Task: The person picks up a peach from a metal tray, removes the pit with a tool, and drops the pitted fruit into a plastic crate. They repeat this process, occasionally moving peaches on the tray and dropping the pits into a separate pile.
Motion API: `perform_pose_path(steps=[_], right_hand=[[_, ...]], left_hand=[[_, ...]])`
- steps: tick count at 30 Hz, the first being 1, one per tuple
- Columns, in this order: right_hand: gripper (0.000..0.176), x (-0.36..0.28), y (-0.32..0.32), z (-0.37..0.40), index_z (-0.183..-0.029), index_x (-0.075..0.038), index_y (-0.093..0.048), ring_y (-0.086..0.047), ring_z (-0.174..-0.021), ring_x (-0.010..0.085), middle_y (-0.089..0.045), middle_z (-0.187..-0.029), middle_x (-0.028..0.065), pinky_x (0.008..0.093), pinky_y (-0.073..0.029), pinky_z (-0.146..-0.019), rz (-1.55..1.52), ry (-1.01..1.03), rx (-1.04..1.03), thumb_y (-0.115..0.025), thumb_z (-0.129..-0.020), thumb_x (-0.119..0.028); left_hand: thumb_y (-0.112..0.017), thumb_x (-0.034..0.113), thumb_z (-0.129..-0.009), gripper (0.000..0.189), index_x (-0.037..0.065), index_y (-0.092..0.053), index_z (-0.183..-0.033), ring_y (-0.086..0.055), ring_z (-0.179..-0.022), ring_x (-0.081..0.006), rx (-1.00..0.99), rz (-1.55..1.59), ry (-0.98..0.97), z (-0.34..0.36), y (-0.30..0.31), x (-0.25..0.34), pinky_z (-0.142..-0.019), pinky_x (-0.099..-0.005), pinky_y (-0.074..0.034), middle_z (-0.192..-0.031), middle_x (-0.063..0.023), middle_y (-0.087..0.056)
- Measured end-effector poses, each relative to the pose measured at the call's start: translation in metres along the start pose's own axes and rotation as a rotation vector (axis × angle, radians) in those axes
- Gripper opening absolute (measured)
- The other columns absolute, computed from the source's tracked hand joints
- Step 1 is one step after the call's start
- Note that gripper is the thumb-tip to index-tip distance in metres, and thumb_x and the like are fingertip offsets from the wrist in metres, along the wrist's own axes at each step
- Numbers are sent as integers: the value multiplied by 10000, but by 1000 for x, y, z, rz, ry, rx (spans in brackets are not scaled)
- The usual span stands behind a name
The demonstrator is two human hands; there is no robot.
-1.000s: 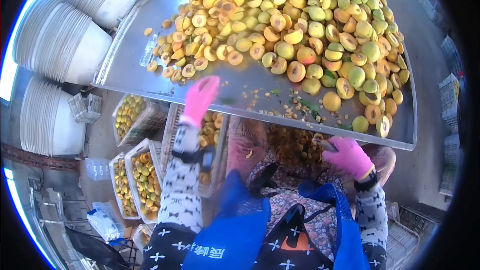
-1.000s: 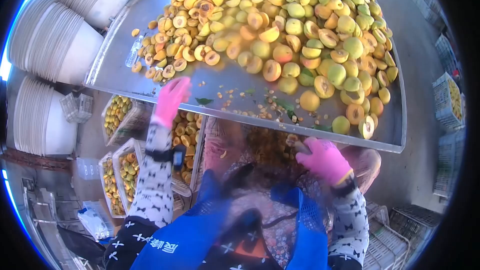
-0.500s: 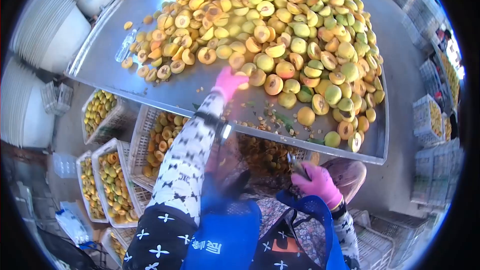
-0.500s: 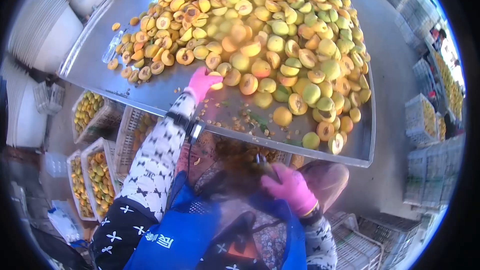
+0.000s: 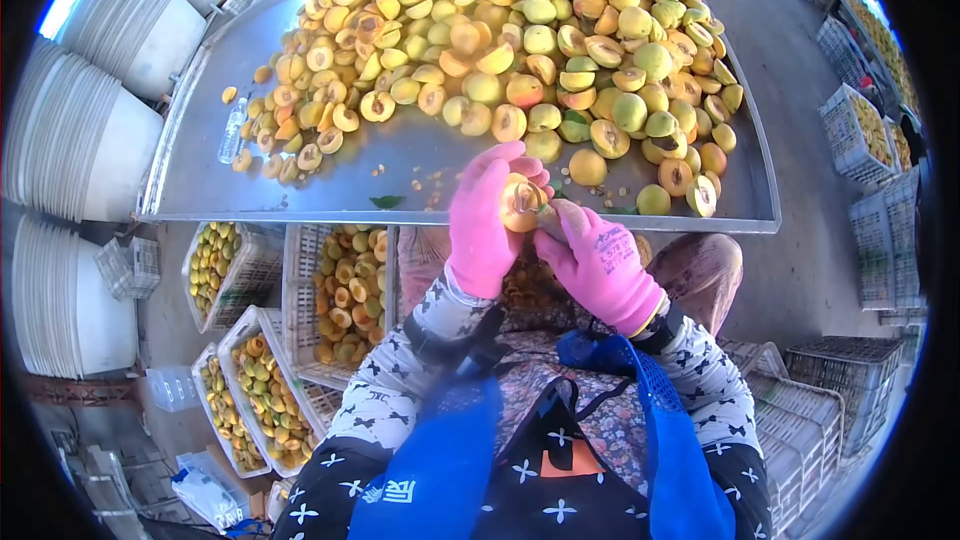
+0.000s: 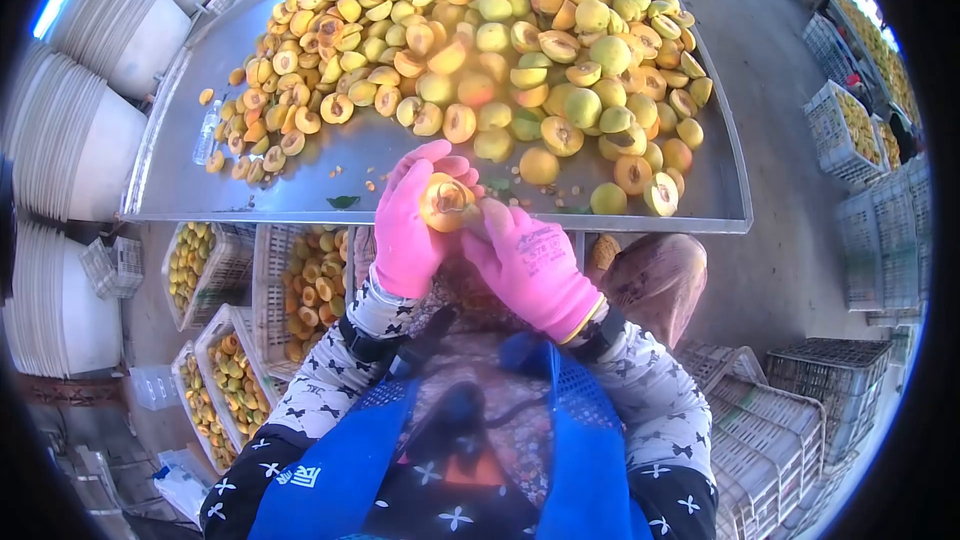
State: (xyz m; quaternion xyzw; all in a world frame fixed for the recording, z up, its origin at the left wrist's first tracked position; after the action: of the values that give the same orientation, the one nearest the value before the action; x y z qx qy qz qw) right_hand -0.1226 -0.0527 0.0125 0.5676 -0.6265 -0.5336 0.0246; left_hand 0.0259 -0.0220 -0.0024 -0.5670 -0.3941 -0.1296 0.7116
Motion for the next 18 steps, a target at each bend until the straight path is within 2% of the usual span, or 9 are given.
perform_pose_path(steps=[3, 5, 8, 11, 14, 17, 18], right_hand=[[330, 0, 5, 3, -1101, -60, -547, -652, -739, 347, -626, -855, 131, 456, -510, -622, 80, 29, -52, -683, -874, -258], [285, 2, 5, 5, -1048, -65, -542, -653, -737, 340, -624, -850, 125, 463, -507, -621, 141, 74, -115, -669, -879, -256], [274, 5, -5, 12, -1013, -45, -557, -637, -726, 380, -612, -798, 153, 469, -500, -617, 37, 64, -163, -716, -842, -187], [249, -6, -6, 17, -967, -38, -531, -618, -702, 406, -577, -765, 168, 487, -485, -602, -264, -62, -216, -702, -829, -157], [246, -11, -10, 21, -968, -26, -521, -612, -717, 435, -587, -760, 198, 499, -482, -611, -307, -12, -176, -684, -820, -138], [232, -10, -8, 20, -965, -23, -518, -619, -725, 437, -605, -750, 207, 500, -478, -610, -439, -84, -277, -672, -823, -123], [222, -8, -10, 22, -953, -23, -520, -614, -723, 441, -604, -748, 212, 496, -478, -608, -373, -62, -290, -672, -829, -128]], left_hand=[[-522, 200, -1014, 298, 19, -547, -1249, -642, -932, -262, -63, -59, -56, 5, -10, 4, -829, -405, -555, -1003, -124, -650], [-563, 169, -993, 282, 24, -567, -1235, -647, -890, -238, -15, -153, -20, 7, -15, 3, -795, -378, -558, -965, -103, -657], [-611, 138, -968, 263, 27, -594, -1205, -650, -847, -205, 17, -197, -17, 12, -13, 2, -755, -343, -559, -932, -80, -662], [-622, 152, -965, 253, 20, -609, -1181, -654, -806, -192, 38, -171, -12, 18, -17, 4, -723, -326, -560, -903, -73, -664], [-621, 193, -971, 267, 9, -615, -1166, -658, -765, -189, 112, -175, 42, 23, -20, 9, -695, -317, -560, -862, -70, -663], [-605, 247, -984, 298, 0, -624, -1149, -661, -733, -194, 138, -232, 96, 22, -19, 12, -672, -318, -562, -817, -69, -661], [-597, 267, -989, 311, -2, -629, -1143, -662, -723, -197, 138, -252, 117, 22, -18, 11, -666, -320, -563, -802, -69, -660]])
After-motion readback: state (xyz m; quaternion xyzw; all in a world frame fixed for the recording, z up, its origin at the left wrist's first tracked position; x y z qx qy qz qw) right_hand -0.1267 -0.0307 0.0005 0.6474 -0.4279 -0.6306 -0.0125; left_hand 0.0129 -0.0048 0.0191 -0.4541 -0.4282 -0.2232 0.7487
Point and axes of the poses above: each hand's wrist, its own z-axis away from the middle knuckle, its own y-axis out of the back of the hand, x = y × z, the point moved 3 cm from there along -z, towards the middle knuckle
